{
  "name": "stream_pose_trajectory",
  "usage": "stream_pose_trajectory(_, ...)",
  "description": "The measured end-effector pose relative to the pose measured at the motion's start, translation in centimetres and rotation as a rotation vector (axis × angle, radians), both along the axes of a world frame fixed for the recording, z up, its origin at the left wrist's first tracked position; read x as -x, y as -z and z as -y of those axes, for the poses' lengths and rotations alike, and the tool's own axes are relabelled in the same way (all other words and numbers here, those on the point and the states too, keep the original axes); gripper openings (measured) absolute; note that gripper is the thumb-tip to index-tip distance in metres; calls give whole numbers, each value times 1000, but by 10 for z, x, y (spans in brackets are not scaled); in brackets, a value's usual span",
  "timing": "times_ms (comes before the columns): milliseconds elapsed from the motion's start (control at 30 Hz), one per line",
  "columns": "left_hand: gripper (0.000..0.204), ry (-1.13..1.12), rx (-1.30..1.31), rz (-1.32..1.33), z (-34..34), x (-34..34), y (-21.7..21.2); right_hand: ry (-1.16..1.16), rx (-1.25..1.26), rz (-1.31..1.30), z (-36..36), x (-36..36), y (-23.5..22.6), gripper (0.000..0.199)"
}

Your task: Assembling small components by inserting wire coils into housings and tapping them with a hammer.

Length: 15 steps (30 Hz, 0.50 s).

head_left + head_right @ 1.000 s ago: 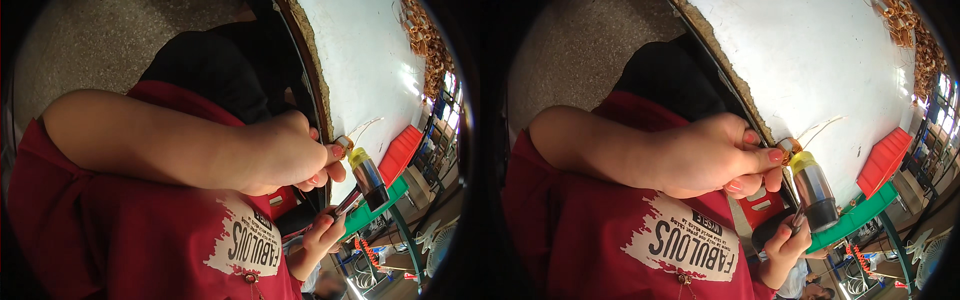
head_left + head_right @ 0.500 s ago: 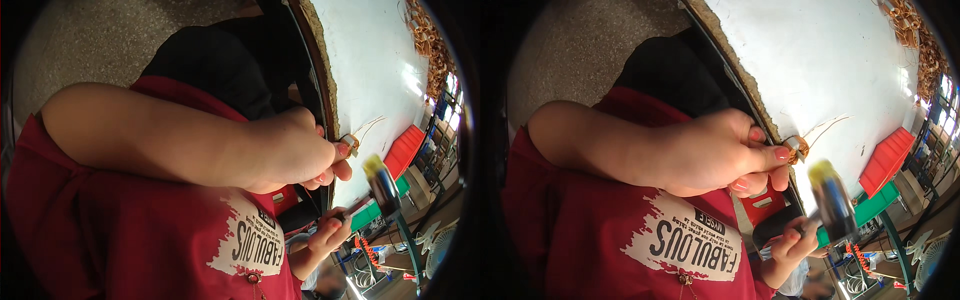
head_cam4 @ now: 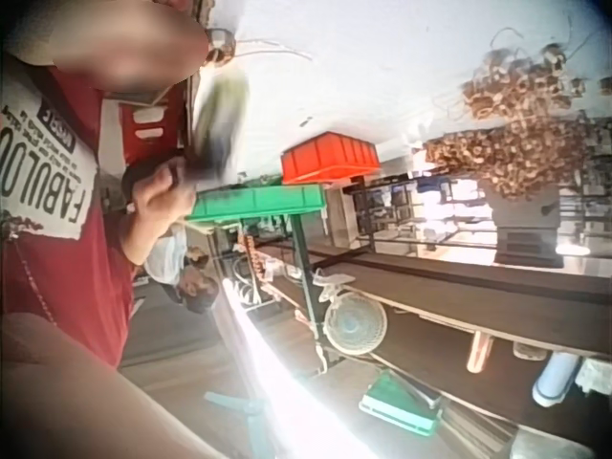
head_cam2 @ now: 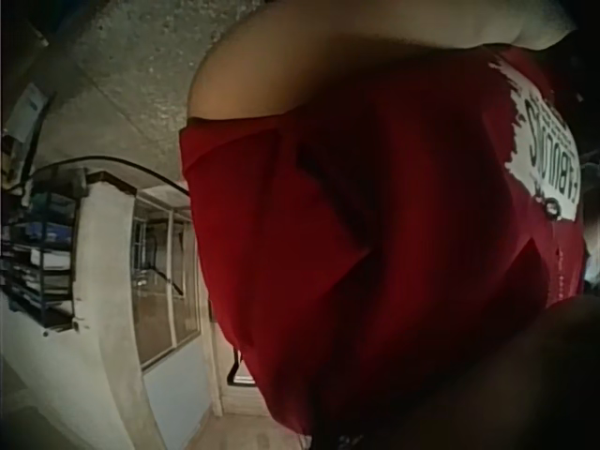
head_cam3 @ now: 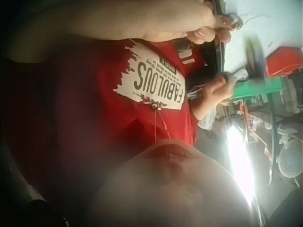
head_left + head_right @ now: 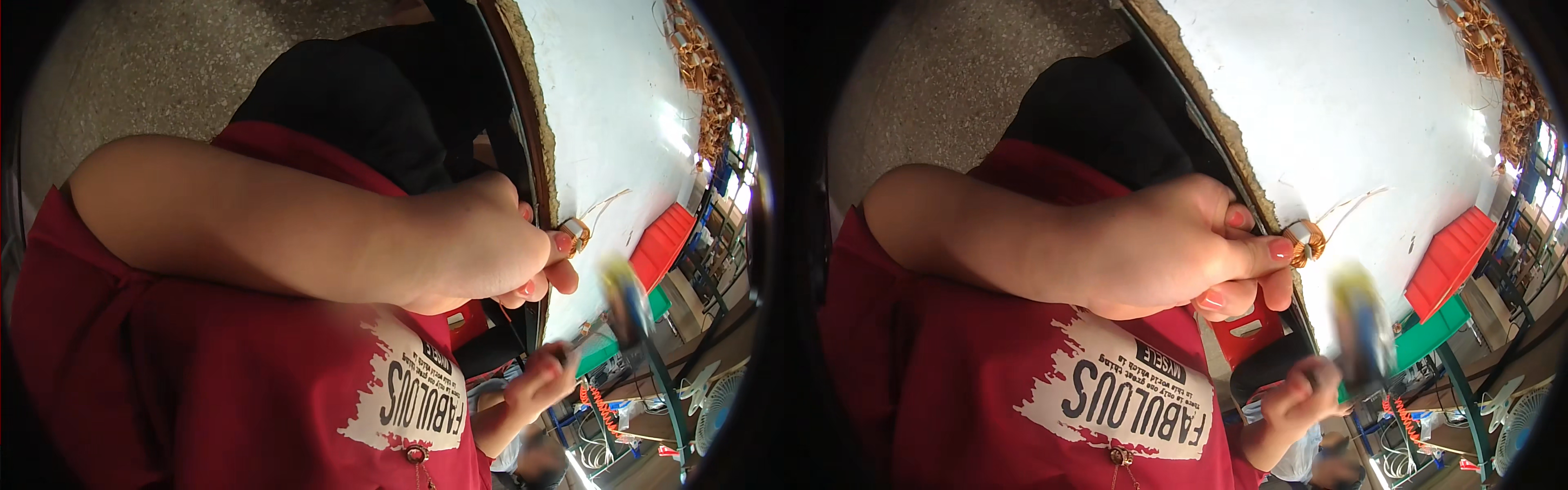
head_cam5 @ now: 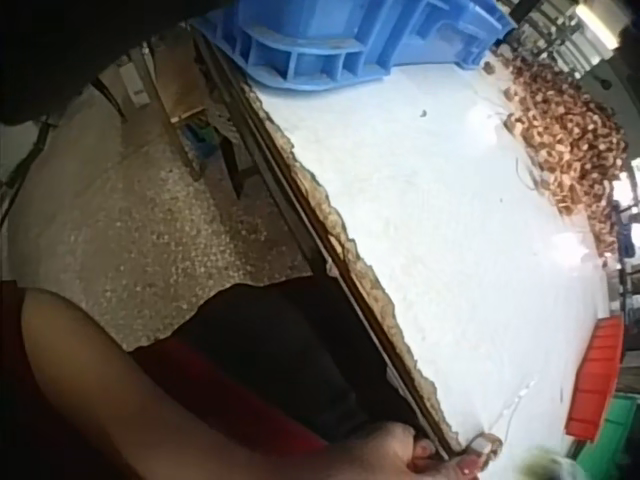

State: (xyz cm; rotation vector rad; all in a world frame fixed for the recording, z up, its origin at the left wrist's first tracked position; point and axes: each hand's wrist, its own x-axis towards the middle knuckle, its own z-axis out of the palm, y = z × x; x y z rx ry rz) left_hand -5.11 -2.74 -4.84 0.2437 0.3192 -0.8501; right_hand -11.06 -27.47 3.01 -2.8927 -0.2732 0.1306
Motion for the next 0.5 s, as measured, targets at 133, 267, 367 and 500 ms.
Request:
stream_pose_trajectory(133, 19, -11, 8, -16, 1, -2, 0, -30, 114, -5, 3, 0, -2, 44)
stream_pose_trajectory(267, 21, 3, 19, -52, 3, 1, 1, -15, -76, 93, 4, 4, -8, 36)
stream_pose_trajectory(367, 20, -17, 67, -25, 3, 3, 5, -93, 270, 66, -1, 2, -10, 31)
stream_pose_trajectory(500, 19, -1, 70, -15, 1, 0, 4, -165, 343, 107, 1, -1, -12, 27)
